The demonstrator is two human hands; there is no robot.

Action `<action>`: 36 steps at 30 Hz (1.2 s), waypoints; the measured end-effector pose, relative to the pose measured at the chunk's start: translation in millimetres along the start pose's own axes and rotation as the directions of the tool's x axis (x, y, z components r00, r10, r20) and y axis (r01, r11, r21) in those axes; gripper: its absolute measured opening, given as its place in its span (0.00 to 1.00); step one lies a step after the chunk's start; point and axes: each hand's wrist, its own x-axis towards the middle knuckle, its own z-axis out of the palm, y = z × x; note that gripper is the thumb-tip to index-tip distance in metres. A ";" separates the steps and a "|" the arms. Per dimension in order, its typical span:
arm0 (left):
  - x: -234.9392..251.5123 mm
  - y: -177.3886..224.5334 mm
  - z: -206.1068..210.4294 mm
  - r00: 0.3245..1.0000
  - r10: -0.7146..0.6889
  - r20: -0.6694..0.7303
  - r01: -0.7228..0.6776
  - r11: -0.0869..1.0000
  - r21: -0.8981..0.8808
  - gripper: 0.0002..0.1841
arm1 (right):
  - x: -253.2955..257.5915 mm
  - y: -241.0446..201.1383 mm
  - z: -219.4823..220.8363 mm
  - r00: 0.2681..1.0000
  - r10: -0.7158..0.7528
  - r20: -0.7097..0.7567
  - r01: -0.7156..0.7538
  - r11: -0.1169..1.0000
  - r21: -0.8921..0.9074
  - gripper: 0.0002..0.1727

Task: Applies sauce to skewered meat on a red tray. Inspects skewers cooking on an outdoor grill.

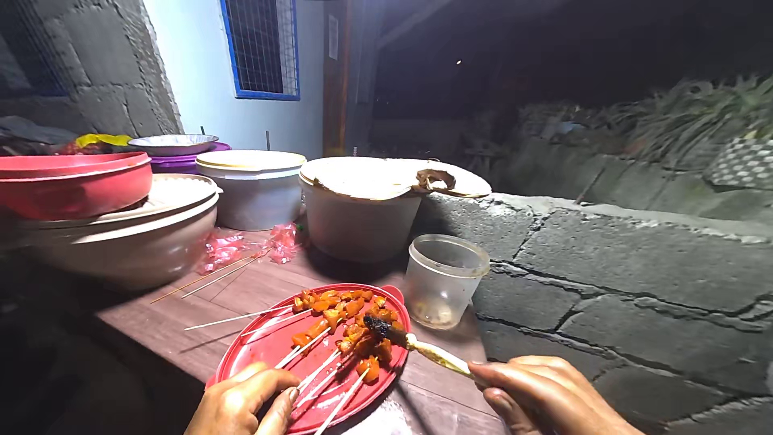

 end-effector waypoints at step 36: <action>21.4 -13.4 8.7 0.999 -0.042 0.017 0.031 0.914 0.404 0.14 | 130.2 82.8 -25.5 0.938 0.343 0.048 -0.278 0.828 -0.488 0.09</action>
